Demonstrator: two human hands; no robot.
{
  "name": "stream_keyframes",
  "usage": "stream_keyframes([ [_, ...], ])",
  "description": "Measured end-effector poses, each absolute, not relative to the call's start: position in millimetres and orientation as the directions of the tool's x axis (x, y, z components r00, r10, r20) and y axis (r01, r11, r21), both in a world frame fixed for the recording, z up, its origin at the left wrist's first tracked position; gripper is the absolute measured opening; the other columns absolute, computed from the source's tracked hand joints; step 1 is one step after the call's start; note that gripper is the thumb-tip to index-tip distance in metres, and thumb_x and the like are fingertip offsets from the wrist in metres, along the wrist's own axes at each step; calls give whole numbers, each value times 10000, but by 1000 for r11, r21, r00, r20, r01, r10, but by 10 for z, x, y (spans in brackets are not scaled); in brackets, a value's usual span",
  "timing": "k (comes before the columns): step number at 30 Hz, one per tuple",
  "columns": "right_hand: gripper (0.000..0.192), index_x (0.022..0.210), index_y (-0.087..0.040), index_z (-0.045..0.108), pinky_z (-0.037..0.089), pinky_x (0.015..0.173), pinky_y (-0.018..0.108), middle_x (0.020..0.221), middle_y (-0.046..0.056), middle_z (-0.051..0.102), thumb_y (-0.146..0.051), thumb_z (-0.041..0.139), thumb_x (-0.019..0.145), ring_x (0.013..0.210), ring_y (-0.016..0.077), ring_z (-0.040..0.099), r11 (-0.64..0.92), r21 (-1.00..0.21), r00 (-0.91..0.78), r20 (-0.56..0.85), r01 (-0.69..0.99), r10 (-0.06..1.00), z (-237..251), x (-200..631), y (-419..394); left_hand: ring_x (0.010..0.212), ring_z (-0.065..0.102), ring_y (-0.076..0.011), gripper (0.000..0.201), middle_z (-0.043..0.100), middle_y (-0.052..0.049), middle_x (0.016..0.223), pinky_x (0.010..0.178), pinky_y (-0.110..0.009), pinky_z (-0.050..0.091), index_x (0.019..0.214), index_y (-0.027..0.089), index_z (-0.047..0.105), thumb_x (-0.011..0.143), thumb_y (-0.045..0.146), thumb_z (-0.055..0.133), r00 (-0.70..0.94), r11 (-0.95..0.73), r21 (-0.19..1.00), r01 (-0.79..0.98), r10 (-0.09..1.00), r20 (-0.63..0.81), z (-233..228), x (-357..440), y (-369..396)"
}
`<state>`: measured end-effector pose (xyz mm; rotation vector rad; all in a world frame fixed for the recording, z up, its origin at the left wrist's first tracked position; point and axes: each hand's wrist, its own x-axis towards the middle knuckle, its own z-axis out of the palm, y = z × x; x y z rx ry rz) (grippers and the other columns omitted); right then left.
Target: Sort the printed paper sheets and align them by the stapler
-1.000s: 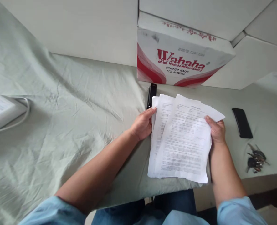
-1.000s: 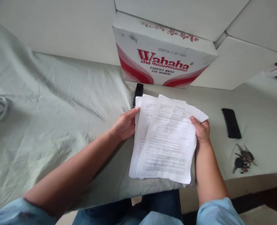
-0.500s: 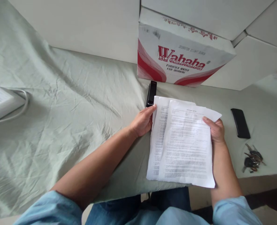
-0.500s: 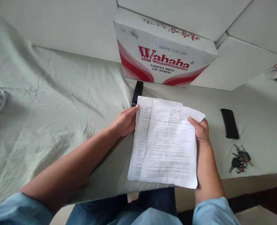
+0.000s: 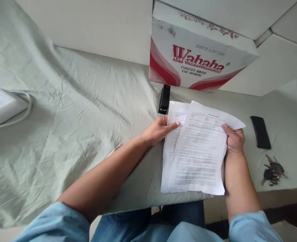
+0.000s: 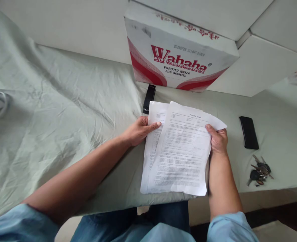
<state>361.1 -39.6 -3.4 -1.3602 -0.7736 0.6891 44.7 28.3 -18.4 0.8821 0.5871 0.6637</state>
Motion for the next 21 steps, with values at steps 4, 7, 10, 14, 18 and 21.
stream_keyframes([
  [4,414,924,-180,801,621,1085,554,911,75,840,-365,1009,618,1059,333,817,122,-992,598,105,13,795,-78,3652,-396,945,816,-300,470,862,-126,1019,884,-423,640,1032,177,862,889,624,844,665,398,891,-220,729,-162,-122,426,280],
  [7,395,939,-184,808,633,1068,554,901,69,841,-364,1000,645,1045,331,824,111,-994,590,100,18,802,-79,3644,-400,960,815,-297,415,866,-116,1020,893,-417,639,1030,185,865,911,582,836,664,343,919,-193,736,-135,-66,414,275],
  [10,393,947,-186,817,646,1049,567,883,69,844,-377,998,655,1002,333,835,108,-994,579,94,10,810,-59,3612,-402,911,806,-291,410,862,-102,967,849,-409,633,970,190,867,923,595,814,659,297,941,-160,742,-122,-51,411,278],
  [14,397,953,-208,821,659,1038,565,884,49,853,-384,1002,647,978,323,842,102,-995,580,80,-6,811,-30,3576,-409,811,785,-264,432,846,-80,879,750,-373,618,888,197,853,940,620,778,649,249,958,-140,754,-101,-90,417,284],
  [18,398,944,-217,817,664,1025,560,889,45,853,-391,1005,639,979,320,837,79,-997,576,61,-5,815,-42,3571,-398,818,786,-272,424,820,-61,816,739,-374,630,892,211,840,912,633,805,636,272,937,-219,768,-74,-124,427,276],
  [21,406,891,-209,803,668,986,529,843,36,830,-433,1009,622,919,295,820,98,-995,594,86,12,800,-68,3578,-363,882,796,-300,423,808,-69,815,772,-394,637,931,217,837,893,638,827,596,355,890,-284,793,-127,-127,436,264],
])
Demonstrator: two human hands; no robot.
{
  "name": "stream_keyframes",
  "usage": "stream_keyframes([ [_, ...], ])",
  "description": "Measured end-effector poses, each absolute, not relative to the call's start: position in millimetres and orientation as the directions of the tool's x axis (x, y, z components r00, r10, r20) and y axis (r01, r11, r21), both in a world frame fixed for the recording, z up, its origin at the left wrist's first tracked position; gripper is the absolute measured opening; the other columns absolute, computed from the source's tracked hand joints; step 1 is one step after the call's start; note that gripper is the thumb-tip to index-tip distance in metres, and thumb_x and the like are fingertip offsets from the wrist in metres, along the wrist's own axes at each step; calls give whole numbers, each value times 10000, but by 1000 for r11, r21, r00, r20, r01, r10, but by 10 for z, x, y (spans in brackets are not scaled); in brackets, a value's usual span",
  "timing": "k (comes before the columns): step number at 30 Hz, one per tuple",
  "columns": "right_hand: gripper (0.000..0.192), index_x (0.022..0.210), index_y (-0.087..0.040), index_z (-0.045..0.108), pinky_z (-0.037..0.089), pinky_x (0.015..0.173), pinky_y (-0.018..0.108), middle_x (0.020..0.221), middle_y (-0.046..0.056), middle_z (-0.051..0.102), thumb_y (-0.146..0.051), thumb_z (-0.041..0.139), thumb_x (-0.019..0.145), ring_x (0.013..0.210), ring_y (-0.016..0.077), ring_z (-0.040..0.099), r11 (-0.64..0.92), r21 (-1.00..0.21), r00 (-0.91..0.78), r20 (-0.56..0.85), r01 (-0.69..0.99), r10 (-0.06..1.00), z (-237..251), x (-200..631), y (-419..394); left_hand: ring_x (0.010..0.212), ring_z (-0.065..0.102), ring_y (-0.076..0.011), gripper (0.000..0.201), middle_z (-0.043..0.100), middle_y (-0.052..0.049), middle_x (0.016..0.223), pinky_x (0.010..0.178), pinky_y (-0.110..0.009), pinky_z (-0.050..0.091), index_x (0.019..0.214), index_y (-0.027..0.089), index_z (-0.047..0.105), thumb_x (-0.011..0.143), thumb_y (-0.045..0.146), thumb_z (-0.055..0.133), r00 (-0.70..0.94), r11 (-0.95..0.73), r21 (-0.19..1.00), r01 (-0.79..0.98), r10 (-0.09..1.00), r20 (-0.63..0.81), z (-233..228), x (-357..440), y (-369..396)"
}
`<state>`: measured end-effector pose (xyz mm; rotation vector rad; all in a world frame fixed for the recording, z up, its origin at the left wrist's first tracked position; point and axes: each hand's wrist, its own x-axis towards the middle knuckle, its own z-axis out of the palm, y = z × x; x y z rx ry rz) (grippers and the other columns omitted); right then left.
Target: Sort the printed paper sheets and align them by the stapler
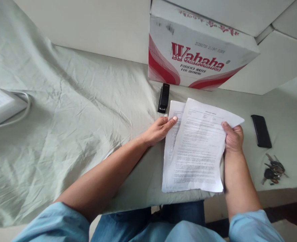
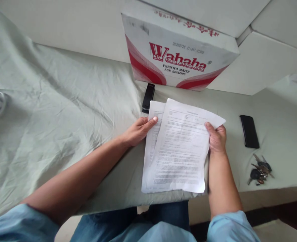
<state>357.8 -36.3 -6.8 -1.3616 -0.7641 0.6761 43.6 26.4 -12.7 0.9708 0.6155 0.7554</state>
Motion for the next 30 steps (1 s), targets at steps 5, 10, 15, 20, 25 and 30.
stream_keyframes([
  [5,307,885,-219,799,634,933,362,858,-9,781,-417,960,714,849,179,743,242,-965,650,250,104,718,-30,3583,-353,1008,794,-338,418,810,-80,877,850,-418,633,972,209,829,918,623,804,584,375,887,-270,796,-159,-127,450,256],
  [10,237,860,-254,791,607,821,339,812,-13,714,-408,934,751,782,179,660,237,-946,628,323,220,708,55,3512,-420,1015,775,-341,360,782,-51,824,858,-411,621,990,227,826,918,579,817,567,324,902,-286,816,-113,-121,450,262],
  [15,310,827,-219,746,549,747,310,755,-25,652,-424,951,715,705,146,585,181,-968,619,249,172,745,52,3422,-441,889,741,-301,432,742,-54,778,848,-405,595,810,220,786,932,634,778,601,232,956,-181,795,-79,-37,431,261],
  [20,338,812,-209,736,510,711,295,739,-29,640,-439,963,711,678,131,550,172,-970,624,241,170,744,56,3414,-440,861,721,-286,424,746,-55,786,833,-387,575,793,219,787,947,614,768,614,190,968,-163,787,-51,4,422,261],
  [25,372,796,-219,723,502,639,276,745,-25,662,-465,975,677,661,129,559,144,-979,631,205,146,748,77,3388,-425,863,728,-289,418,779,-74,840,834,-388,566,852,205,811,982,595,730,638,166,978,-124,768,-50,-28,427,259],
  [30,362,790,-218,729,483,608,255,725,-30,646,-466,974,692,638,114,542,120,-982,611,183,142,771,57,3388,-433,846,738,-291,467,782,-82,837,760,-384,581,871,209,807,982,650,700,647,144,982,-119,762,-33,-39,440,254],
])
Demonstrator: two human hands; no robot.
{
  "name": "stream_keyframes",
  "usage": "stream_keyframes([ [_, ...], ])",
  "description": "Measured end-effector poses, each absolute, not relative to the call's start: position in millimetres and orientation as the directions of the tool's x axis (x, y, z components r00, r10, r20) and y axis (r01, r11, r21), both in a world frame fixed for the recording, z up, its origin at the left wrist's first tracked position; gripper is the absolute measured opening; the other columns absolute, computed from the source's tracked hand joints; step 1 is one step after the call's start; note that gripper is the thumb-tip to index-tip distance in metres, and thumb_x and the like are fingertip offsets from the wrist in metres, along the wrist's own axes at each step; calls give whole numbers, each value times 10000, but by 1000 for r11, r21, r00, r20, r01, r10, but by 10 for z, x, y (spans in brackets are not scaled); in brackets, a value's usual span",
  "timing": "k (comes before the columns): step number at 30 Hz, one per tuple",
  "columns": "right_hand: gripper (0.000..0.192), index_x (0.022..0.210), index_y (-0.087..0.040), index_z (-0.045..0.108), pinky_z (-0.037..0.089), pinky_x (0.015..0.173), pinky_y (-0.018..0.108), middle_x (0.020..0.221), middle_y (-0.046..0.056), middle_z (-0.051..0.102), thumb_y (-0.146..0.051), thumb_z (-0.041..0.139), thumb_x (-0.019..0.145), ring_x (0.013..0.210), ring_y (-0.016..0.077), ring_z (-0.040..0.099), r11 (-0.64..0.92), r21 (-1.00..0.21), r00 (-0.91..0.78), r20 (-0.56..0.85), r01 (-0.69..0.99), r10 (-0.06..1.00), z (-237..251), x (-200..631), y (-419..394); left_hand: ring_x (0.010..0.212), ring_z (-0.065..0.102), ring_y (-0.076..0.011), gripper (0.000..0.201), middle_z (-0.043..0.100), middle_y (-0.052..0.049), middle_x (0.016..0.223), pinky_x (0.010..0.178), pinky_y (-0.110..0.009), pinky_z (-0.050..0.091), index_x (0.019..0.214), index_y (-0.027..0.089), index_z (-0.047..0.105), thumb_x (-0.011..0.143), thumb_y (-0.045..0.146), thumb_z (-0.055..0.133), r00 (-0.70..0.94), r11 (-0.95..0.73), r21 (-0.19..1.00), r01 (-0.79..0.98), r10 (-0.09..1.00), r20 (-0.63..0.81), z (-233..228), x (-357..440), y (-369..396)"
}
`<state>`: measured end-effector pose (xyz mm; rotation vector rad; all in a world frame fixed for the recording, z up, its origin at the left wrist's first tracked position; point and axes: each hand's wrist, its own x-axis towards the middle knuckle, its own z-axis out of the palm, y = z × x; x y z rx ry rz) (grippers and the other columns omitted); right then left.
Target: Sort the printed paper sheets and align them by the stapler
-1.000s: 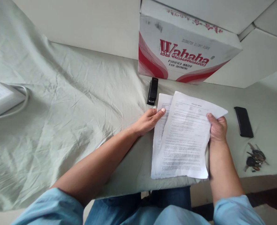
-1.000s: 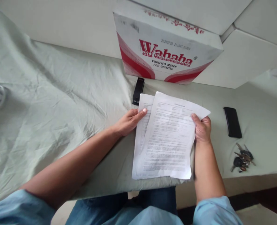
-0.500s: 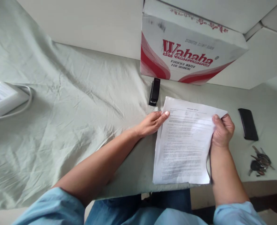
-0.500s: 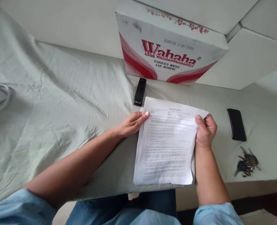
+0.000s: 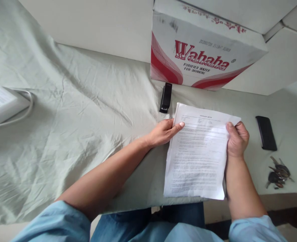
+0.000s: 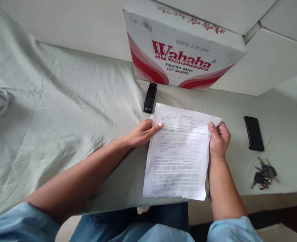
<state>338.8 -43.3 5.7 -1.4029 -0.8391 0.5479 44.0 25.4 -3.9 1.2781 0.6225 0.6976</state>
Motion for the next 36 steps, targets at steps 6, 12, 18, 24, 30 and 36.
stream_keyframes([
  [6,412,762,-221,659,451,576,262,676,-44,565,-512,949,736,590,110,478,105,-974,569,203,201,797,5,3422,-437,938,747,-312,559,788,-95,918,820,-410,599,900,186,771,975,728,656,660,116,993,-17,747,-76,-15,427,260],
  [12,440,736,-214,641,419,582,260,692,-37,560,-514,963,721,632,115,491,110,-977,572,198,184,796,0,3418,-425,916,750,-300,532,796,-96,931,823,-401,583,938,185,767,1018,685,605,663,65,998,6,747,-53,-57,430,259],
  [18,413,778,-224,697,448,597,284,720,-21,612,-530,965,706,626,129,515,80,-979,588,176,186,790,11,3402,-423,856,733,-283,457,787,-82,870,745,-364,544,904,194,794,1003,622,666,642,51,997,-49,767,-8,-83,443,253],
  [24,430,780,-216,690,479,609,286,739,-14,642,-531,967,691,634,130,541,79,-983,593,165,168,788,30,3366,-423,845,724,-284,446,789,-92,885,751,-368,530,868,188,780,987,607,685,647,64,997,-48,763,-18,-41,449,250],
  [30,429,807,-204,707,480,623,280,748,-12,646,-533,959,696,658,129,551,77,-980,596,173,183,784,28,3361,-414,822,710,-278,436,762,-80,842,753,-373,522,837,192,766,986,594,685,650,66,997,-35,759,-27,-51,447,256],
  [36,456,776,-203,675,478,610,272,730,-15,640,-539,967,677,649,124,539,99,-977,606,194,187,771,31,3355,-398,836,716,-278,407,768,-78,857,753,-372,526,878,192,770,986,578,699,646,49,998,-42,763,-11,-64,436,255],
])
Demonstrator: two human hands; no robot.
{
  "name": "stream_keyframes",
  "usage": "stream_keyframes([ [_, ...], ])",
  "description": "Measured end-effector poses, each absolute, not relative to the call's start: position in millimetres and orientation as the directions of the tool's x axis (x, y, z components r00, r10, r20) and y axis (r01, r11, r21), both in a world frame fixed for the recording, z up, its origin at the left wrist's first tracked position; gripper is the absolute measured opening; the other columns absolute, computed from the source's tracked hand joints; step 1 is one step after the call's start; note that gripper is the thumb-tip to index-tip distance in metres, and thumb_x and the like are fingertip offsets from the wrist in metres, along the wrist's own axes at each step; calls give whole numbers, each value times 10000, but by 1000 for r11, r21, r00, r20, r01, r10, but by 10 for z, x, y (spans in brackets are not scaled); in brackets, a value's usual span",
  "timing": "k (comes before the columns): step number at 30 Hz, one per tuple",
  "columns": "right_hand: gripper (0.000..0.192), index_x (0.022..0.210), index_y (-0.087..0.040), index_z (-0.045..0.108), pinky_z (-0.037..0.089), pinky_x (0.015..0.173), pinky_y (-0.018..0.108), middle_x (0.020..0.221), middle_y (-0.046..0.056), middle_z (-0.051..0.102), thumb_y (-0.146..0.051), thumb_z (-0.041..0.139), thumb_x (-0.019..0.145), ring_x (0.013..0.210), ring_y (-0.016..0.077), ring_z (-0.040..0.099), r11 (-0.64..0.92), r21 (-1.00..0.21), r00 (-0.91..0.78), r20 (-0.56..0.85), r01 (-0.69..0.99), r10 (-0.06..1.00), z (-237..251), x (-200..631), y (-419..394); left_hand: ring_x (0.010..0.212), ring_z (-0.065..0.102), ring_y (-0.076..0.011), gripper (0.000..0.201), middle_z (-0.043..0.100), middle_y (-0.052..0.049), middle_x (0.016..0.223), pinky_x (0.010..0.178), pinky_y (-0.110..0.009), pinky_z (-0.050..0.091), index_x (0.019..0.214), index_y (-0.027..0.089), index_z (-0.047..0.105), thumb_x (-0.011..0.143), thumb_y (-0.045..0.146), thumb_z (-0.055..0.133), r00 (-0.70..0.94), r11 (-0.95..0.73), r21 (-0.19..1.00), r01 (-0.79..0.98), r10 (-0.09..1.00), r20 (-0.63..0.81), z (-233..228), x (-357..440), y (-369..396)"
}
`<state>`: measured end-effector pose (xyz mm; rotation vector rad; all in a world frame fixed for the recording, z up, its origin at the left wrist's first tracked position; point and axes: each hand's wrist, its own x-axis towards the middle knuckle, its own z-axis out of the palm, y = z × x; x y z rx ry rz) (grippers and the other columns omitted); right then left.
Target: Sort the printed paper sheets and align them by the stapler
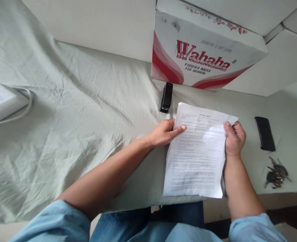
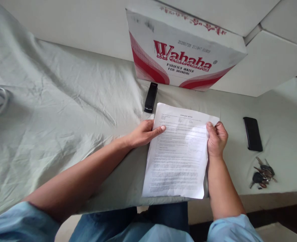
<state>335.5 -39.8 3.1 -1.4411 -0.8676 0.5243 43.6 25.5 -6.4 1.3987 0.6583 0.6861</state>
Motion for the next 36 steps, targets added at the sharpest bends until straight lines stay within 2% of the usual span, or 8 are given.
stream_keyframes([
  [12,411,809,-209,716,473,621,277,742,-15,657,-524,953,695,662,131,551,98,-975,609,202,200,767,-4,3390,-395,918,747,-295,491,782,-86,913,830,-413,594,936,183,757,1016,651,635,683,35,999,25,729,-42,-39,422,257],
  [18,402,846,-228,707,504,657,303,770,-10,655,-545,931,741,682,149,577,80,-967,592,214,244,777,-22,3356,-411,1029,760,-315,507,820,-106,1014,950,-427,583,1034,167,797,1013,649,639,670,128,985,-113,742,-19,-71,454,245],
  [21,397,928,-233,710,544,755,330,828,-1,673,-546,911,789,754,168,622,90,-933,592,294,348,750,-60,3385,-405,1038,761,-306,501,822,-99,1003,957,-416,570,1040,172,811,1000,650,669,658,215,951,-222,753,-16,-113,468,231],
  [24,507,1110,-252,717,572,940,376,1013,19,729,-574,919,774,943,194,693,160,-913,576,364,374,732,-86,3442,-390,1003,763,-287,493,820,-97,1008,943,-408,567,1051,163,811,969,642,727,633,320,898,-303,772,-62,-127,471,214],
  [26,563,1173,-270,715,588,972,399,1079,30,753,-605,918,767,1005,210,724,160,-945,560,300,286,772,-79,3455,-393,990,764,-280,499,819,-96,1008,927,-399,566,1058,159,810,948,644,756,609,362,873,-327,787,-98,-110,467,203],
  [30,518,1119,-244,777,640,856,426,1010,73,821,-613,915,783,959,268,785,2,-996,419,39,89,907,-24,3402,-452,990,772,-288,539,822,-103,1021,911,-397,576,1097,159,812,934,670,765,617,394,862,-319,776,-126,-65,455,188],
  [34,408,952,-206,829,652,759,413,833,63,832,-541,954,758,799,268,796,-93,-991,392,-47,100,919,28,3401,-527,1067,770,-290,525,828,-107,1087,997,-405,567,1156,174,807,961,657,746,601,372,873,-316,791,-119,-105,460,187],
  [36,385,949,-201,844,645,711,390,812,55,834,-521,955,765,741,251,786,-135,-985,361,-87,109,928,41,3432,-548,1106,763,-289,509,829,-101,1081,1022,-395,556,1167,182,800,983,650,722,549,362,867,-344,826,-127,-134,470,192],
])
